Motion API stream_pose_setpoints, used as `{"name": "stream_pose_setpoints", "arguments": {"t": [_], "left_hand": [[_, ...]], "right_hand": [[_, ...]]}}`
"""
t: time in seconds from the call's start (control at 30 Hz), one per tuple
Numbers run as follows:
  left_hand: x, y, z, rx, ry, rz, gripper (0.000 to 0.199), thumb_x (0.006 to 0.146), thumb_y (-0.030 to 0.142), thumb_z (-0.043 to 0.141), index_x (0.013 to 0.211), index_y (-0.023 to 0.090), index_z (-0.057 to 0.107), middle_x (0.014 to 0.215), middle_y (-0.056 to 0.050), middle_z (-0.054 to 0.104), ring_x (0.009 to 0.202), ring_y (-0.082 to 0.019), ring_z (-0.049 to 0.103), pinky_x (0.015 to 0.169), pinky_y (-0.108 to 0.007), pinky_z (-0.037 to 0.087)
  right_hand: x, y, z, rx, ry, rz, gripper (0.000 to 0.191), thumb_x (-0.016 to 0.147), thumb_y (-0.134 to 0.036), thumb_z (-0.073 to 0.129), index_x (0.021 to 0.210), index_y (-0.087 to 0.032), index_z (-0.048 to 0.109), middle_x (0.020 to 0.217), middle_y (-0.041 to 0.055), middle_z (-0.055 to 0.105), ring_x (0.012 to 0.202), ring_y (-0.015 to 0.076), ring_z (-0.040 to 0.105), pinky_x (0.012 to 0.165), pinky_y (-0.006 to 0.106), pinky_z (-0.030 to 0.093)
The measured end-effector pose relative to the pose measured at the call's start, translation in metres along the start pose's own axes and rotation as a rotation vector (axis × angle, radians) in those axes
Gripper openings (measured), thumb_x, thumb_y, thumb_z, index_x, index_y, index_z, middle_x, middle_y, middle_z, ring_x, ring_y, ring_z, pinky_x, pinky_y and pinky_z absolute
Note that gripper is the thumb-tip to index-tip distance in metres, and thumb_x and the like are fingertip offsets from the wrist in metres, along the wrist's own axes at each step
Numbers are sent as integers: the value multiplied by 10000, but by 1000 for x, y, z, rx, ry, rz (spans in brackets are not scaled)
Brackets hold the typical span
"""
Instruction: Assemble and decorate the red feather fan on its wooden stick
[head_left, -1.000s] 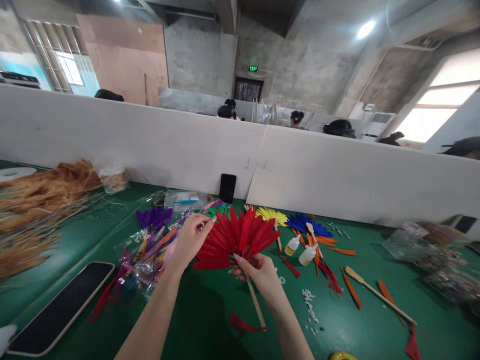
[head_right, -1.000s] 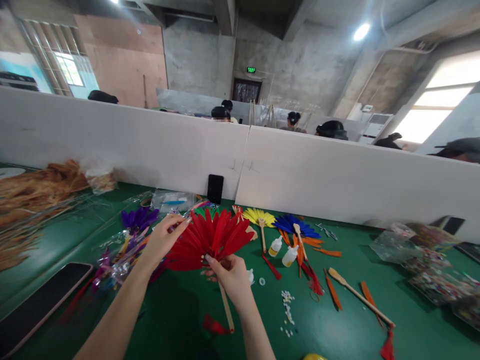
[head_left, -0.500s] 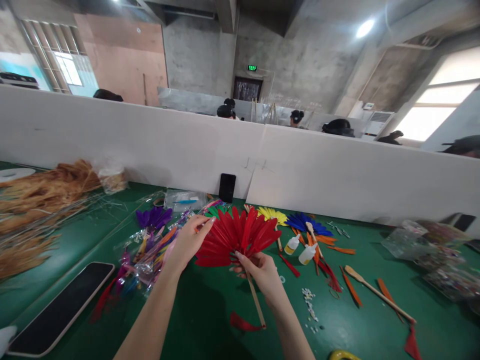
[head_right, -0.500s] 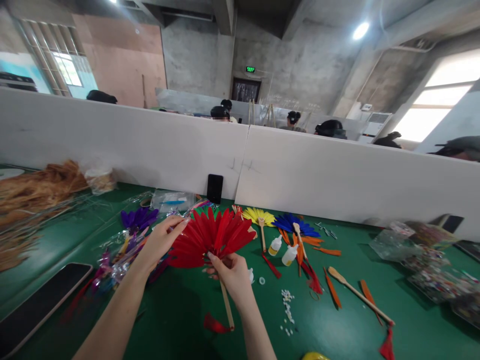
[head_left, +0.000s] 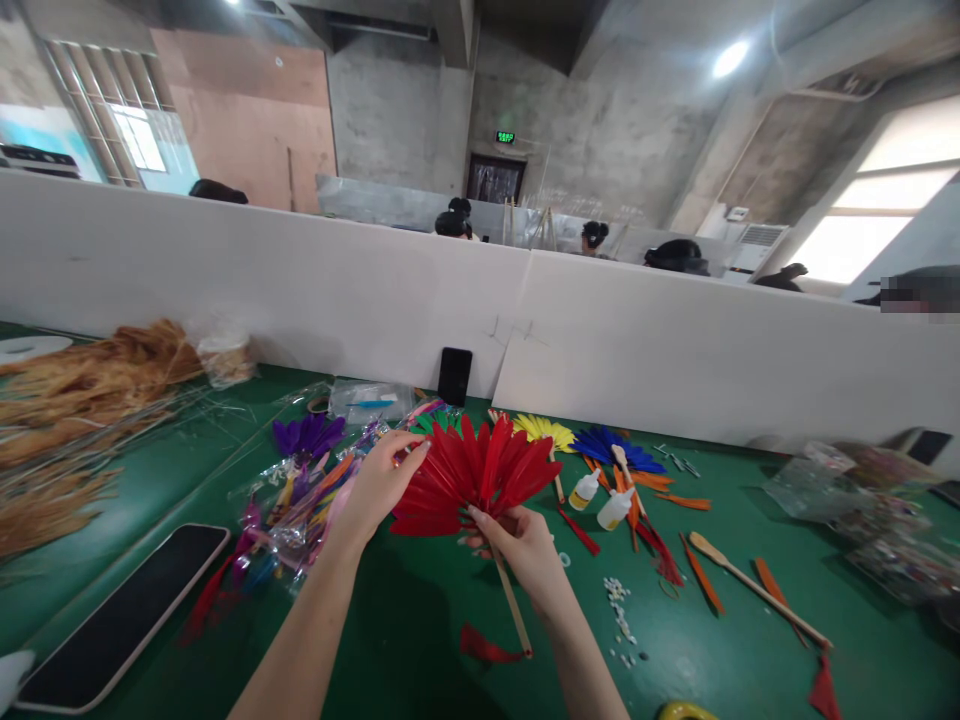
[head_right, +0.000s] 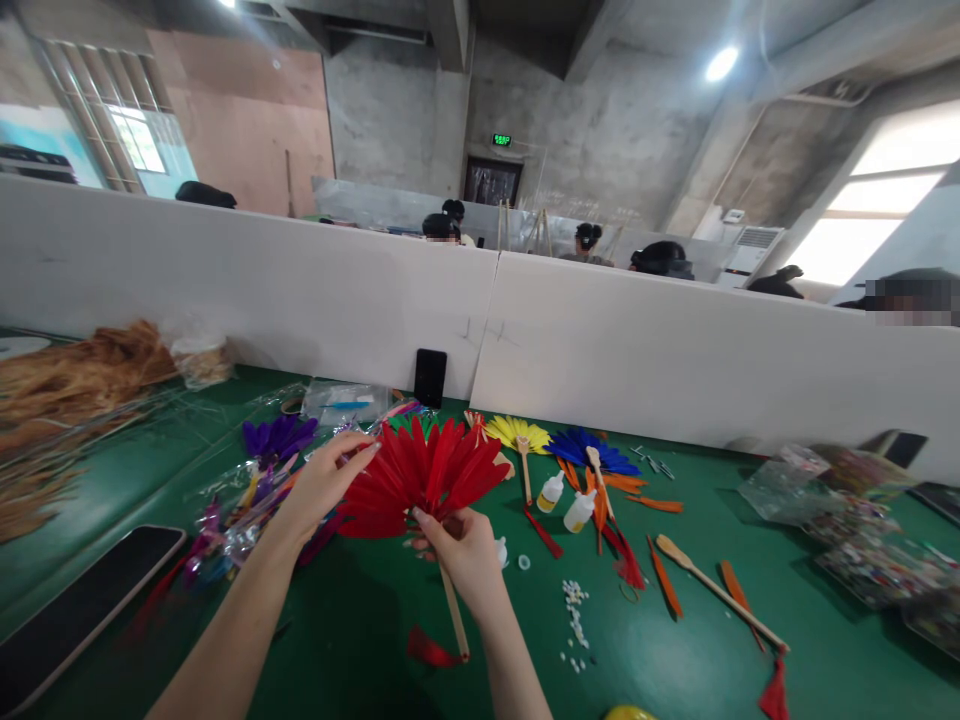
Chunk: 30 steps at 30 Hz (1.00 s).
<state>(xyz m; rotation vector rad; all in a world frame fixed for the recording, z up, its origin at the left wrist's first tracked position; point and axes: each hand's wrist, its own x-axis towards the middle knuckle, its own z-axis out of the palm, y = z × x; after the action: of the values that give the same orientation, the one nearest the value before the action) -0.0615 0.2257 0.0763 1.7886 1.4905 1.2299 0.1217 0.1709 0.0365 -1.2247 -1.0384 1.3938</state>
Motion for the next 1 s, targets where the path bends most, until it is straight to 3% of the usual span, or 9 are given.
{"name": "stream_pose_setpoints", "arguments": {"t": [0.47,0.83,1.0], "left_hand": [[1,0,-4,-51,17,-49,334,821,474,496,965,226,668,994,-50,653,910,-223,587,735,-324,458],[-1,1,2,-8,44,-8,291,812,460,518,805,209,665,818,-31,655,705,-182,583,625,-288,429],[1,-2,0,-56,93,-32,347,821,480,486,930,200,661,917,-50,656,832,-206,591,703,-303,447]], "right_hand": [[0,-4,-1,50,25,4,465,569,-508,744,774,-97,674,643,74,692,586,180,669,484,224,490],[-2,-6,-1,39,-3,11,423,608,-479,734,780,-99,662,667,77,701,601,173,670,493,214,485],[-2,-6,-2,66,10,8,439,599,-480,738,788,-92,659,657,74,695,593,178,671,480,214,483]]}}
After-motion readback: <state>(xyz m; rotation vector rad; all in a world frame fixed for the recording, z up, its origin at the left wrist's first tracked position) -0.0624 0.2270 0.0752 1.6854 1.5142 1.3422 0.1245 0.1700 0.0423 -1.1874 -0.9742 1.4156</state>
